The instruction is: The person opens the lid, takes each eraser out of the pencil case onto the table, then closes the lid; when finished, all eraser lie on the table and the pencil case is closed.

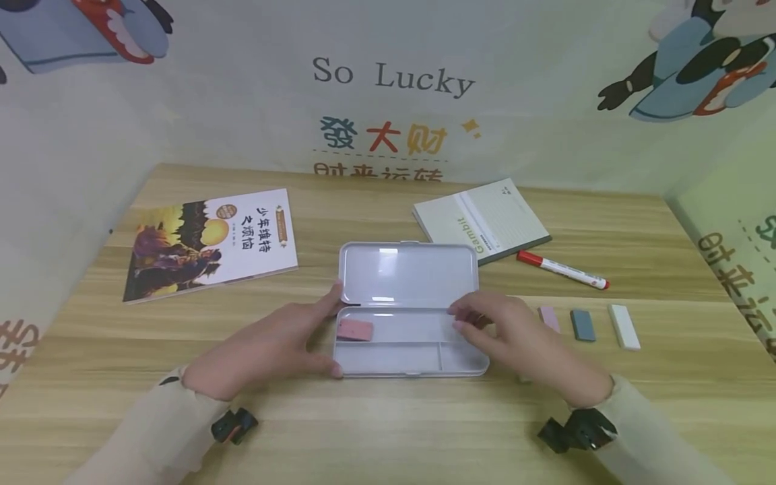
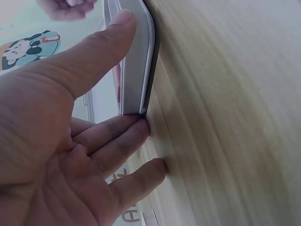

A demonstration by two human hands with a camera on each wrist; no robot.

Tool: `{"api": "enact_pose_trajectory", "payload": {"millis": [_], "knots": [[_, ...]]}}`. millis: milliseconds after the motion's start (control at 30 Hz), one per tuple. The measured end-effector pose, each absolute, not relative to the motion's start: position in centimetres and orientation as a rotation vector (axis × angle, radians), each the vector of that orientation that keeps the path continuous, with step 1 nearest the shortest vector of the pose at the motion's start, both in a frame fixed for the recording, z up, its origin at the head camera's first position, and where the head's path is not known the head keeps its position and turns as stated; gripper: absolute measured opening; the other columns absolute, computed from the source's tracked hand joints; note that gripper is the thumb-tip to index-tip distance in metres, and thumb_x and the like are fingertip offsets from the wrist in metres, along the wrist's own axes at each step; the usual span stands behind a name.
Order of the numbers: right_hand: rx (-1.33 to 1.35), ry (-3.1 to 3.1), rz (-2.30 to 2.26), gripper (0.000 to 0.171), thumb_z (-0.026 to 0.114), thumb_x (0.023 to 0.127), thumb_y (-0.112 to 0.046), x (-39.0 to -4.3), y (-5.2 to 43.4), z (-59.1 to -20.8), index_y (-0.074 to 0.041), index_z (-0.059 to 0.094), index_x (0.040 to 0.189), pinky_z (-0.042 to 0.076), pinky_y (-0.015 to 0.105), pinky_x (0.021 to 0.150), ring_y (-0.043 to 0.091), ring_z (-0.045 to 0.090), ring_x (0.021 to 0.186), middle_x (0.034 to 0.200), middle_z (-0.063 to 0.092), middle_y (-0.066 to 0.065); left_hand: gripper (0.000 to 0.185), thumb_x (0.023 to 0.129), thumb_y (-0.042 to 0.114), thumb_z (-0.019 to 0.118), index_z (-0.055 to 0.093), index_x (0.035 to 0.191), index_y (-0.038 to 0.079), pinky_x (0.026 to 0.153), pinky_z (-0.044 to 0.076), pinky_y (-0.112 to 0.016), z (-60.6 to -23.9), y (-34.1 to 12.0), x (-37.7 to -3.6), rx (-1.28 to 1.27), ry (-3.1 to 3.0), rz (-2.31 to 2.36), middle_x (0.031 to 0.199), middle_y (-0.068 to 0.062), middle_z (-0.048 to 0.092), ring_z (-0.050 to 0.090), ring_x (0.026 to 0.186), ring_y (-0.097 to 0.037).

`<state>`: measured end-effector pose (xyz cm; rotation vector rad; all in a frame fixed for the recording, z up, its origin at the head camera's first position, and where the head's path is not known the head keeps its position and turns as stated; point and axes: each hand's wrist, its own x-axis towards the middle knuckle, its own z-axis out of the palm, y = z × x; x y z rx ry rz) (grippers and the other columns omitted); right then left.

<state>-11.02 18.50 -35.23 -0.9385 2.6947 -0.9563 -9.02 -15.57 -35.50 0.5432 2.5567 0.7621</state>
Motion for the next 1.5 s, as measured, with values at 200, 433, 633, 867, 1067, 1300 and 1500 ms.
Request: {"api": "enact_pose_trajectory", "payload": {"millis": [200, 433, 633, 867, 1067, 1300, 1500], "knots": [[-1.030, 2.559, -0.917, 0.019, 0.067, 0.101, -0.012, -12.4, 14.2, -35.8, -0.003, 0.073, 0.117, 0.063, 0.028, 0.086, 0.010, 0.067, 0.094, 0.104, 0.075, 0.004, 0.120, 0.082, 0.039, 0.089, 0.013, 0.167, 0.003, 0.127, 0.037, -0.057, -35.5, -15.6, -8.9, 0.543, 2.566, 0.764, 0.164, -0.017, 0.044, 0.046, 0.150, -0.042], [-1.105, 2.470, -0.852, 0.023, 0.067, 0.102, -0.017, -13.3, 9.9, -36.0, -0.004, 0.072, 0.121, 0.059, 0.025, 0.088, 0.009, 0.062, 0.093, 0.104, 0.072, 0.002, 0.119, 0.081, 0.038, 0.089, 0.014, 0.168, 0.004, 0.125, 0.039, -0.057, -35.6, -15.7, -8.9, 0.543, 2.568, 0.771, 0.163, -0.018, 0.045, 0.049, 0.148, -0.040], [-1.170, 2.452, -0.794, 0.024, 0.066, 0.103, -0.018, -13.3, 7.5, -36.1, -0.004, 0.072, 0.122, 0.059, 0.028, 0.090, 0.012, 0.063, 0.094, 0.106, 0.073, 0.004, 0.119, 0.081, 0.039, 0.089, 0.015, 0.167, 0.002, 0.124, 0.041, -0.056, -35.7, -15.7, -9.0, 0.569, 2.584, 0.751, 0.162, -0.022, 0.045, 0.051, 0.146, -0.041], [-1.201, 2.470, -0.715, 0.022, 0.066, 0.102, -0.013, -13.2, 6.5, -36.0, -0.005, 0.073, 0.121, 0.056, 0.027, 0.085, 0.014, 0.060, 0.091, 0.106, 0.072, 0.006, 0.118, 0.082, 0.039, 0.089, 0.015, 0.167, 0.002, 0.125, 0.040, -0.057, -35.7, -15.9, -8.9, 0.563, 2.583, 0.745, 0.163, -0.021, 0.044, 0.049, 0.148, -0.042], [-1.189, 2.472, -0.697, 0.027, 0.066, 0.103, -0.014, -13.2, 6.7, -36.1, -0.006, 0.072, 0.128, 0.052, 0.024, 0.081, 0.014, 0.057, 0.092, 0.108, 0.069, 0.007, 0.118, 0.082, 0.041, 0.088, 0.014, 0.167, 0.003, 0.125, 0.039, -0.057, -35.7, -15.9, -9.0, 0.578, 2.572, 0.759, 0.164, -0.020, 0.043, 0.048, 0.149, -0.041], [-1.170, 2.441, -0.768, 0.031, 0.061, 0.107, -0.022, -13.4, 7.0, -36.0, -0.010, 0.069, 0.134, 0.050, 0.021, 0.079, 0.011, 0.055, 0.092, 0.109, 0.068, 0.003, 0.119, 0.082, 0.038, 0.089, 0.015, 0.167, 0.001, 0.125, 0.040, -0.057, -35.8, -15.8, -9.1, 0.579, 2.581, 0.757, 0.163, -0.020, 0.045, 0.050, 0.147, -0.042], [-1.197, 2.434, -0.839, 0.027, 0.065, 0.104, -0.020, -13.5, 7.6, -36.1, -0.011, 0.067, 0.130, 0.056, 0.024, 0.086, 0.011, 0.062, 0.096, 0.109, 0.069, 0.003, 0.119, 0.081, 0.039, 0.088, 0.014, 0.167, 0.002, 0.125, 0.038, -0.058, -35.7, -15.9, -9.0, 0.583, 2.571, 0.776, 0.164, -0.020, 0.044, 0.048, 0.148, -0.042]]}}
